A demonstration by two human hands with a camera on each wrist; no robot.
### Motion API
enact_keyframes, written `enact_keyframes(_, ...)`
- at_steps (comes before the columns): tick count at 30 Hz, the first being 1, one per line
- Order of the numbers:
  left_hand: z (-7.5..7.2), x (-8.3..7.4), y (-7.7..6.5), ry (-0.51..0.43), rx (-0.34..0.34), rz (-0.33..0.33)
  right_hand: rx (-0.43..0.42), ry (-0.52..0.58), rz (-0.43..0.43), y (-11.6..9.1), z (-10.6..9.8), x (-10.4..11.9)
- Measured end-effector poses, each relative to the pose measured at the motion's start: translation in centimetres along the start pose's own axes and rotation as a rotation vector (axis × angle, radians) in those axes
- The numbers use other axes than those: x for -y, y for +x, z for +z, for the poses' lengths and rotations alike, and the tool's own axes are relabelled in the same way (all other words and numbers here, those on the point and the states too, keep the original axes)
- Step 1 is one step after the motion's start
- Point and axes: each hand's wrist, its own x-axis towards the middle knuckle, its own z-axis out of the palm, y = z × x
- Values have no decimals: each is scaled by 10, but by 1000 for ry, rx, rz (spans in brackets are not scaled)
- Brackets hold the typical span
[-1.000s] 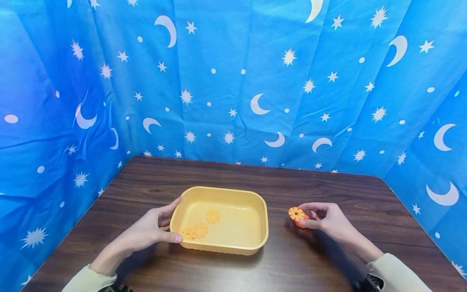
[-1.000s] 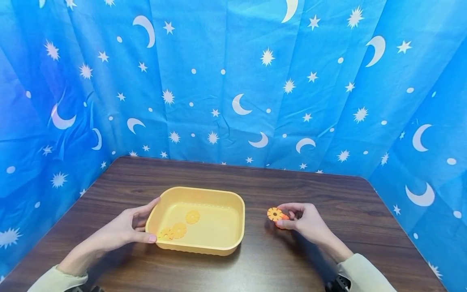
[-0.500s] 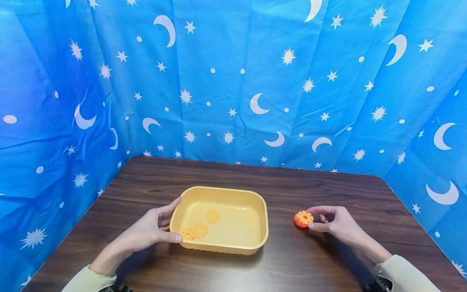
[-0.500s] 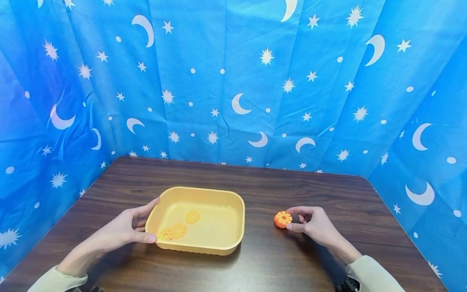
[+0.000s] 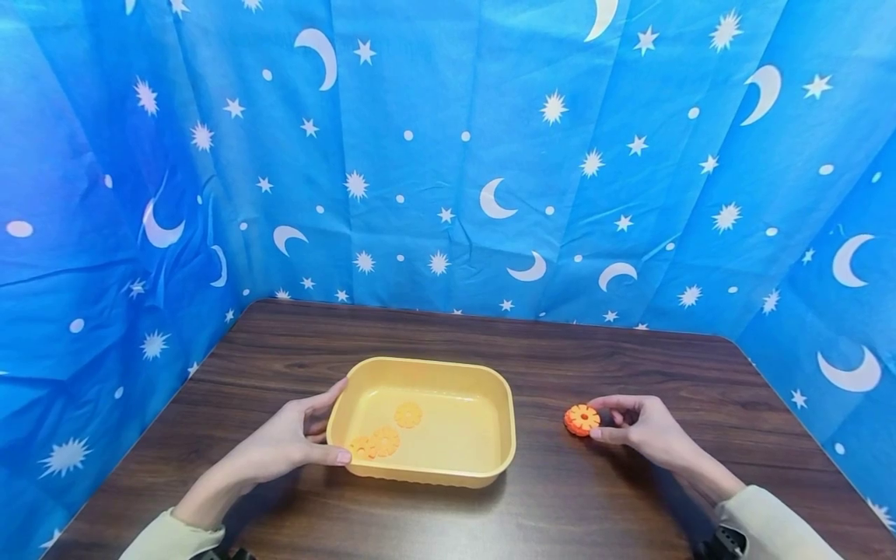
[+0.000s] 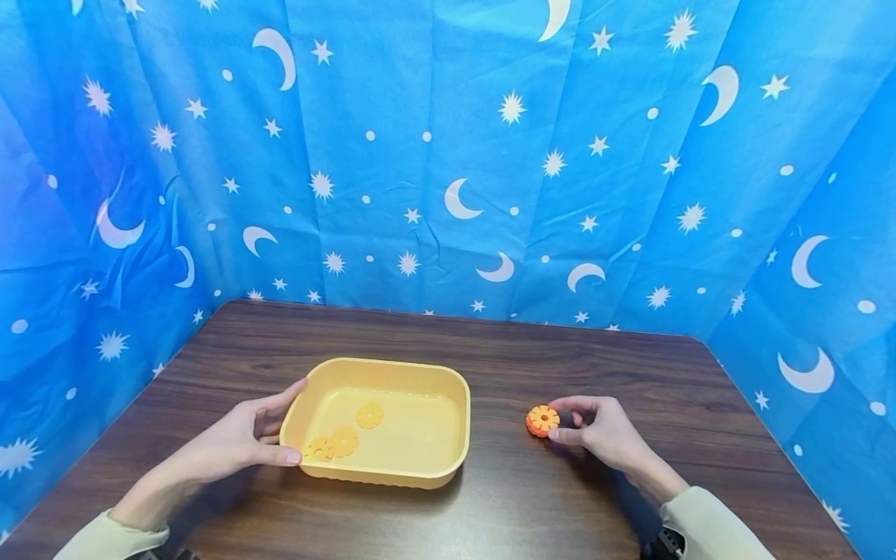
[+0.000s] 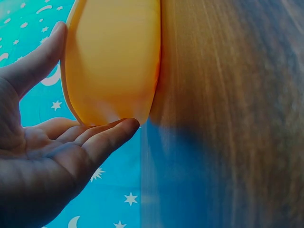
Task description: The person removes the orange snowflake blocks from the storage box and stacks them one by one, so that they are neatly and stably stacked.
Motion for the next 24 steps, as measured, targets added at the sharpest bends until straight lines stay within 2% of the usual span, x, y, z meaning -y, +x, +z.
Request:
enact_keyframes(4,0,0,0,-5,3,3,-1,-8,8,0,0,0)
enact_keyframes(17,0,0,0,-8,5,18,-4,-41,-42,4,2,-1)
enact_keyframes(24,0,-1,0,2,-4,-3,-10,-66,-18,2,3,1)
